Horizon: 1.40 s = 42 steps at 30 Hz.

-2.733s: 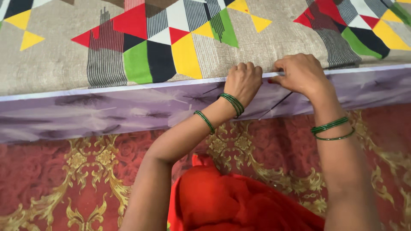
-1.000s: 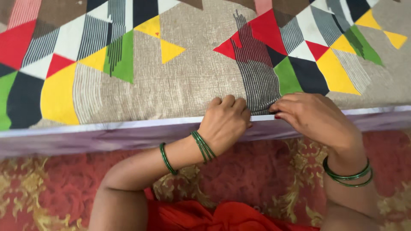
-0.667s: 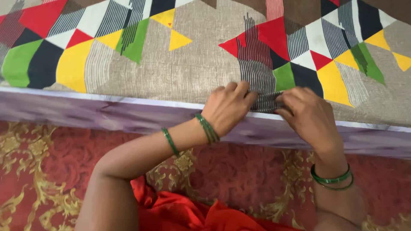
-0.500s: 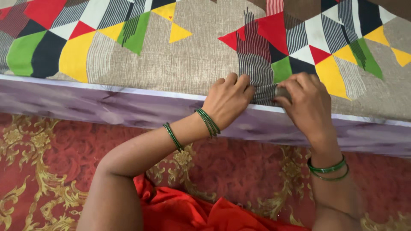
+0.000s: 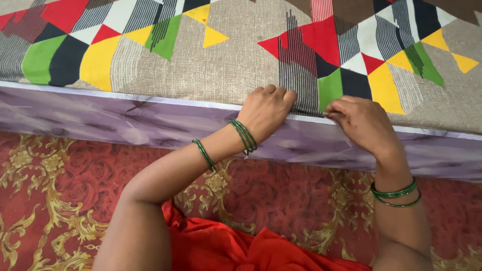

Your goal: The person tucks the edges of a geometric-patterned bedsheet under the mattress by hand to make the bed.

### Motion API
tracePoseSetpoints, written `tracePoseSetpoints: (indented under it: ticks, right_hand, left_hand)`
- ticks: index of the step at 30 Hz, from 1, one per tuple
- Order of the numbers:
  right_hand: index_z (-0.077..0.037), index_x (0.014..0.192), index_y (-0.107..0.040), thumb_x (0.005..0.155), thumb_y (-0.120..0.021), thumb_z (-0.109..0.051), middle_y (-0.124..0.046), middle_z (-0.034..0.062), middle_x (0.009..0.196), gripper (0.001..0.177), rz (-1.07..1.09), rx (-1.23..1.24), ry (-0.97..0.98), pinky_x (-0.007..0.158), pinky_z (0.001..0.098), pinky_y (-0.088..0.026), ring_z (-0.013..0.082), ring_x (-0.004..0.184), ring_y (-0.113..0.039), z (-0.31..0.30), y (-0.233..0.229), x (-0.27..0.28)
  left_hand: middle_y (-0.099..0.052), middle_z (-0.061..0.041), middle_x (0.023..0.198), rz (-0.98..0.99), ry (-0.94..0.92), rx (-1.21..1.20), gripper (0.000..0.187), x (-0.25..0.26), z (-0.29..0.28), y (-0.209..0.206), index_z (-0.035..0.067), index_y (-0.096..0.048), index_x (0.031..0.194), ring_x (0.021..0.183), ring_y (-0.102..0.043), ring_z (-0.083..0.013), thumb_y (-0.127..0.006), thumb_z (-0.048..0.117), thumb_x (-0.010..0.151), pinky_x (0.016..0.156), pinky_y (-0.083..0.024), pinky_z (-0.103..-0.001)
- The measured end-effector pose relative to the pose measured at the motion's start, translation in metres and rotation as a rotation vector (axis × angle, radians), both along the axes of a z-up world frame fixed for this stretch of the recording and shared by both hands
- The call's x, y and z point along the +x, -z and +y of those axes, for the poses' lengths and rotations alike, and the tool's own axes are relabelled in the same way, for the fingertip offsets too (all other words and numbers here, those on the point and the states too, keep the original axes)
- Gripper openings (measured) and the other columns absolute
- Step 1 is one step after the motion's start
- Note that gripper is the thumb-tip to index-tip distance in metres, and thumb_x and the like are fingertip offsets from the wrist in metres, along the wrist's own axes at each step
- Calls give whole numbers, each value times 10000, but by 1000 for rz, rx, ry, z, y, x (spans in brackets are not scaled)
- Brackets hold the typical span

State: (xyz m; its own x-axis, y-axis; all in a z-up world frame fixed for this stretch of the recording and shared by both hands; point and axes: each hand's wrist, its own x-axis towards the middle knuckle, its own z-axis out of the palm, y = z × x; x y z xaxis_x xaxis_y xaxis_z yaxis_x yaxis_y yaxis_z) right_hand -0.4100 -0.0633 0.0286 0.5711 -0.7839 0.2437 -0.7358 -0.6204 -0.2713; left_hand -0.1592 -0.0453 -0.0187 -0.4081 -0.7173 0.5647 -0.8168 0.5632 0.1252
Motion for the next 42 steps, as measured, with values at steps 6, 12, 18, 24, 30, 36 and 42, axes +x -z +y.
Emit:
tracePoseSetpoints:
  ticks: [6,12,18,24,30,36,42]
  right_hand:
    - [-117,1019,-756,893,-772,-241,-732,47,971,178,137,-36,219,749,393,-533,271,854,-694,0,-9,-20]
    - [-123,1053,-762,815,-803,-222,-721,58,991,261,126,9,241,757,412,-531,286,876,-684,-7,-6,-42]
    - [-130,1062,-778,945,-738,-155,-726,58,1016,126,106,-111,230,781,411,-528,298,901,-685,-12,7,-46]
    - [-99,1127,-705,981,-699,-166,-740,79,966,160,-27,61,332,753,401,-525,259,858,-705,-13,3,-49]
    - [-120,1030,-744,969,-757,-142,-690,71,1018,66,50,-164,266,864,389,-543,247,982,-672,3,-4,-45]
    - [-116,1029,-773,792,-800,-257,-721,31,1101,276,109,-138,99,815,403,-537,272,986,-676,7,-11,-30]
    - [-136,958,-783,889,-783,-236,-728,14,993,121,146,-63,204,797,399,-543,251,933,-678,-1,-4,-30]
  left_hand:
    - [-625,-65,863,45,46,-13,100,4,0,-5,92,-589,970,847,-647,-274,-580,129,878,731,-520,-427]
    - [-575,-70,944,47,60,-107,65,5,1,-9,111,-628,913,906,-597,-258,-604,147,864,747,-499,-389]
    - [-544,-76,972,0,13,-162,64,-1,-2,-9,107,-645,891,902,-562,-246,-613,150,856,732,-468,-381]
    - [-554,-60,935,4,54,-155,36,0,-2,-9,137,-640,840,885,-575,-245,-620,167,847,724,-466,-388]
    - [-591,-45,934,45,45,-139,84,0,-2,-10,122,-648,932,884,-609,-245,-615,142,857,757,-491,-396]
    - [-610,-37,951,91,54,-134,153,0,1,-14,119,-670,995,894,-617,-241,-612,120,854,750,-502,-395]
    - [-599,-36,936,2,38,-111,81,-2,2,-13,131,-686,904,896,-596,-239,-629,151,850,746,-490,-383]
